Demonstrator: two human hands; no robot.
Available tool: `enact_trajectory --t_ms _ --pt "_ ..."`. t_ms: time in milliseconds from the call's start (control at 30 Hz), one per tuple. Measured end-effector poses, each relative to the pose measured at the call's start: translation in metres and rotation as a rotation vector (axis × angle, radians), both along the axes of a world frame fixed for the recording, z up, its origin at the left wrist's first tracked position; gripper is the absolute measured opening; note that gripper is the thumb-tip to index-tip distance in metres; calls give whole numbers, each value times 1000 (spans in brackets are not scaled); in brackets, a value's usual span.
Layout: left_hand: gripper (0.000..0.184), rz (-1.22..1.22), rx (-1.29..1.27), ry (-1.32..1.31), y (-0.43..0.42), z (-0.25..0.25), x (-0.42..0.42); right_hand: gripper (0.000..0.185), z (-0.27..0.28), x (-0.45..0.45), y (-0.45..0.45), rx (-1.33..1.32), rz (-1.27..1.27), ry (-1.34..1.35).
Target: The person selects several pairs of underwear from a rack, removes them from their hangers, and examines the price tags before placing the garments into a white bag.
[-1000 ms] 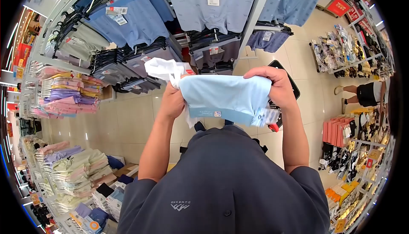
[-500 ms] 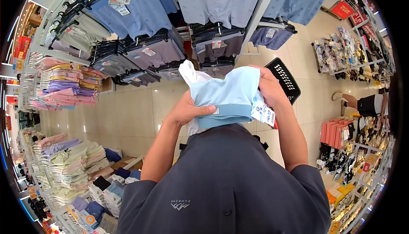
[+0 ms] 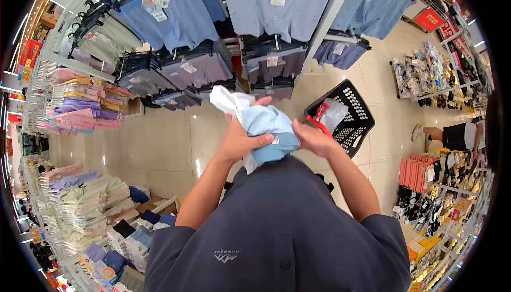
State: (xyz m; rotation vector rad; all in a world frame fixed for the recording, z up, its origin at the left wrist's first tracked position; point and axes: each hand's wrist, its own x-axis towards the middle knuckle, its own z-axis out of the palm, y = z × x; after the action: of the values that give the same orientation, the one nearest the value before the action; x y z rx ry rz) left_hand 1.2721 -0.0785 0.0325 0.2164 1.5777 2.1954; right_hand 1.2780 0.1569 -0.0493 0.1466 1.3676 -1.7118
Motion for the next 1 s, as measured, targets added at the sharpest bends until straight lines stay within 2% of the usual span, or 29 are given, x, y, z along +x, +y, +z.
enact_trajectory --t_ms 67,133,200,333,367,433,467,533,667,700,733,800,833,867,933,1000 --pt "77 11 -28 28 5 -4 2 77 11 6 -13 -172 -23 -123" --pt "76 42 -1 64 10 -6 3 81 -3 9 -19 -328 -62 -243" --pt "76 35 -17 -9 8 -2 4 83 -13 1 -17 -368 -19 -225" --pt "77 98 -40 12 0 -10 6 85 -12 -12 -9 -513 65 -169" --pt "77 100 -37 14 -1 -17 5 85 -8 -13 -11 -510 68 -167" --pt "78 137 -224 174 -1 -33 6 80 9 -14 -22 -495 20 -92" --pt "78 145 -223 173 -2 -39 6 80 11 -16 -29 -492 27 -95" --pt "77 231 -389 280 -1 -41 4 73 12 -19 -40 -451 -57 -131" --pt "67 314 -443 317 -11 -32 0 67 -2 -16 -43 -515 -178 -220" --pt "54 296 -349 229 -13 -25 2 67 -7 -13 -39 -578 -207 -243" --pt "54 301 -356 216 -16 -22 0 68 -12 -9 -36 -639 -237 -268" --pt "41 268 -312 241 -27 -19 -5 73 -23 2 -31 -690 -269 -311" --pt "35 209 -358 148 -32 -16 -5 75 -31 7 -30 -781 -315 -295" --pt "35 211 -363 137 -34 -16 -7 78 -38 10 -30 -872 -362 -276" --pt "42 207 -134 -55 -38 -18 -10 80 -32 14 -34 -861 -441 -254" --pt "50 177 -205 -8 -45 -25 -11 81 -21 10 -35 -931 -508 -170"
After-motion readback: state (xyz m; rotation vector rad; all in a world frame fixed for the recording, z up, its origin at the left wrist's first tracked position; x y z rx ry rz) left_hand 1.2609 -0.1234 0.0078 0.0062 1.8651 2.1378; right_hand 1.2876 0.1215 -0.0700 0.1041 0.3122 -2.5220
